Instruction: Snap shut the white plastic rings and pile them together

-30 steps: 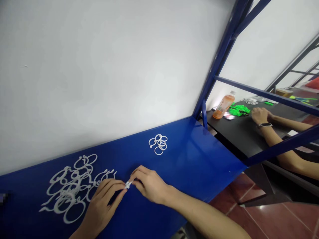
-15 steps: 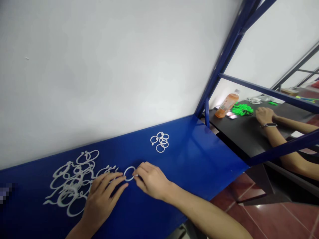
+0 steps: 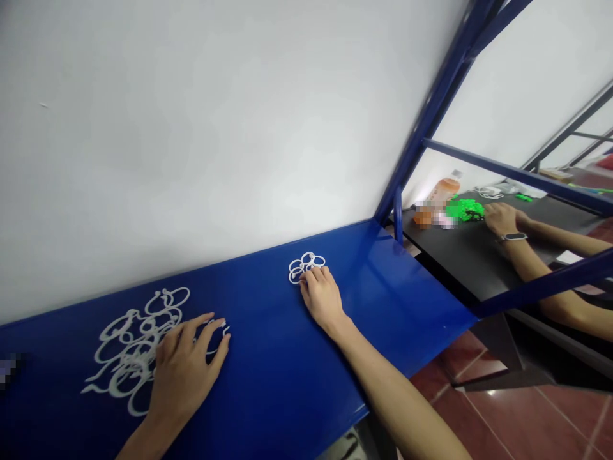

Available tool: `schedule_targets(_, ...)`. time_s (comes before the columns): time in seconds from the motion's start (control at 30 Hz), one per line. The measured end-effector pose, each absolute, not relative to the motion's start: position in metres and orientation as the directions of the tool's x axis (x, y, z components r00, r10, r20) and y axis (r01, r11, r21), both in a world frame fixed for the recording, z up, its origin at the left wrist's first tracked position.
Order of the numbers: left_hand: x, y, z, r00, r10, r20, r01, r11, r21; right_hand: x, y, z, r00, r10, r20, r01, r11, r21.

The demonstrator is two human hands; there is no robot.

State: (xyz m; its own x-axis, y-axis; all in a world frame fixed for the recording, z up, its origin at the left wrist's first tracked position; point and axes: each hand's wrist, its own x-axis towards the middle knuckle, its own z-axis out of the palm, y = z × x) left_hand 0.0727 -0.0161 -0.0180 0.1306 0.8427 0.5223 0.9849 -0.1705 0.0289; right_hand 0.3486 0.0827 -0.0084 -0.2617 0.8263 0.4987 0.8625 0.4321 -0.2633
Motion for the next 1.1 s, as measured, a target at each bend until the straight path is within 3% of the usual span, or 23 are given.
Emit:
schedule_targets(0.23,0.081,-0.021,-0.014,0.187,0.757,0.626,0.955,-0.289,0.064,0.347,0.077,-0.007,-0.263,0.82,0.508,0.86,0.438,-0.261)
schedule_targets(0.4,0.082,-0.022,-0.012,0.191,0.725,0.661,0.911,-0.383,0.156,0.342,0.065,0.0,-0.289,0.795,0.534,0.81,0.5,-0.307)
schedule_targets(0.67,0.089,-0.027,-0.009,0.247,0.713,0.656,0.79,-0.54,0.289,0.311,0.028,0.012,-0.655,0.65,0.385,0.415,0.735,-0.535)
schedule_targets(0.87,0.09,-0.029,-0.012,0.141,0.751,0.645,0.751,-0.506,0.425,0.303,0.02,0.009,-0.736,0.583,0.345,0.317,0.747,-0.584)
schedule_targets(1.1,0.089,-0.029,-0.007,0.11,0.784,0.611,0.706,-0.495,0.507,0.301,0.018,0.005,-0.693,0.637,0.338,0.354,0.709,-0.61)
